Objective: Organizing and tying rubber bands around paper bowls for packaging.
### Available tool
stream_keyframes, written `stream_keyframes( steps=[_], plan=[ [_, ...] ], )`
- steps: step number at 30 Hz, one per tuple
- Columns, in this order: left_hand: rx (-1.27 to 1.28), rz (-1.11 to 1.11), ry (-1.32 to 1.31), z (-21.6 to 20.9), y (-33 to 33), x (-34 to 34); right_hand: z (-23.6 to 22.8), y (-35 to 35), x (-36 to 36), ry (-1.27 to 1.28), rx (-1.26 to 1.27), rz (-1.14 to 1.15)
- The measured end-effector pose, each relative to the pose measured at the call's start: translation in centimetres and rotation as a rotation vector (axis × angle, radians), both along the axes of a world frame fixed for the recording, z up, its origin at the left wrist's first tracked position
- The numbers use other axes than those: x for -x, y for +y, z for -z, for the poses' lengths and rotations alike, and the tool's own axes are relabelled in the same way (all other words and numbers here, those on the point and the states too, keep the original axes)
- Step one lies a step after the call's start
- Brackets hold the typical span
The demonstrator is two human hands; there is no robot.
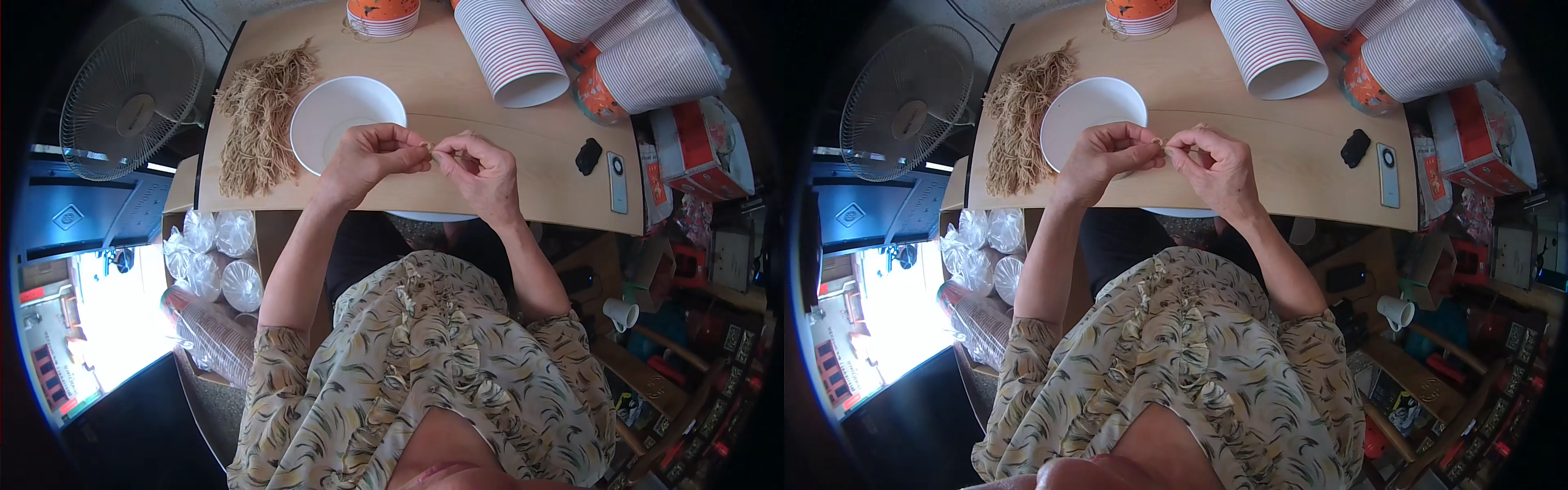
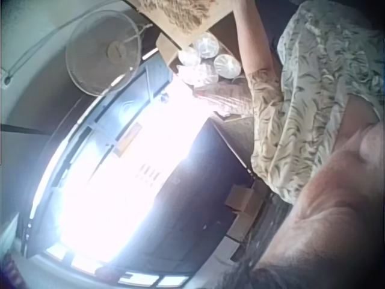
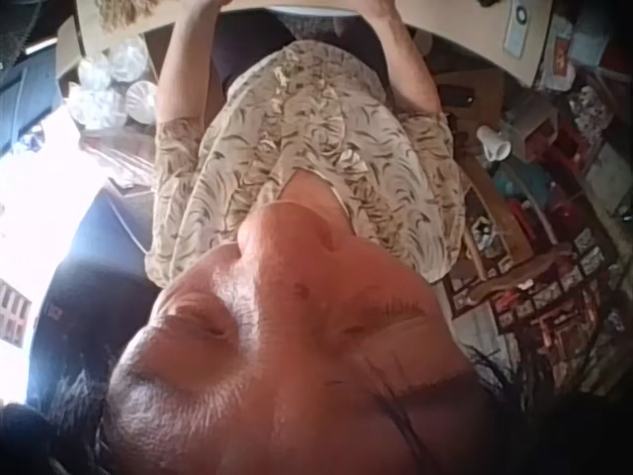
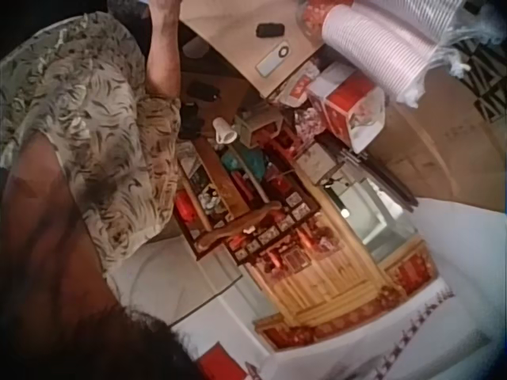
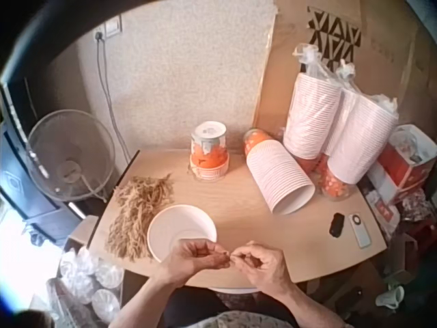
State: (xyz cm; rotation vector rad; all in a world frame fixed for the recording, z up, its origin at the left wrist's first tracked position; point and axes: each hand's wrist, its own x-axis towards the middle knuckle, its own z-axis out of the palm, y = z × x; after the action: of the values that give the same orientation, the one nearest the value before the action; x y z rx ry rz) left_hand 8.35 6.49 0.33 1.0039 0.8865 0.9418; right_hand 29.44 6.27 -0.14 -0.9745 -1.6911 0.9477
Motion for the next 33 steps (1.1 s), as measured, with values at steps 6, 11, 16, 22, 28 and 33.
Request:
stream_keyframes(
  steps=[6, 11, 16, 22, 28, 33],
  plan=[
    [-0.012, -0.049, -0.003, 0.2, -0.2, -0.4, 0.3, 0.1, 0.0, -0.012, -0.013, -0.033],
    [-0.101, -0.078, 0.115, -0.1, -0.7, -0.7, 0.1, 0.0, 0.1, 0.084, 0.140, -0.072],
    [-0.145, -0.095, 0.171, -0.2, -1.1, -1.0, 0.4, 0.6, -0.3, 0.155, 0.295, -0.107],
    [-0.169, -0.100, 0.214, 0.2, -1.4, -1.4, -0.1, 0.6, -0.5, 0.238, 0.508, -0.099],
    [-0.180, -0.114, 0.200, 0.5, -1.2, -1.4, -0.8, 0.1, -0.1, 0.212, 0.507, -0.024],
    [-0.111, -0.081, 0.126, 0.1, -0.9, -0.7, -1.3, -0.3, -0.6, 0.271, 0.470, -0.083]
  ],
)
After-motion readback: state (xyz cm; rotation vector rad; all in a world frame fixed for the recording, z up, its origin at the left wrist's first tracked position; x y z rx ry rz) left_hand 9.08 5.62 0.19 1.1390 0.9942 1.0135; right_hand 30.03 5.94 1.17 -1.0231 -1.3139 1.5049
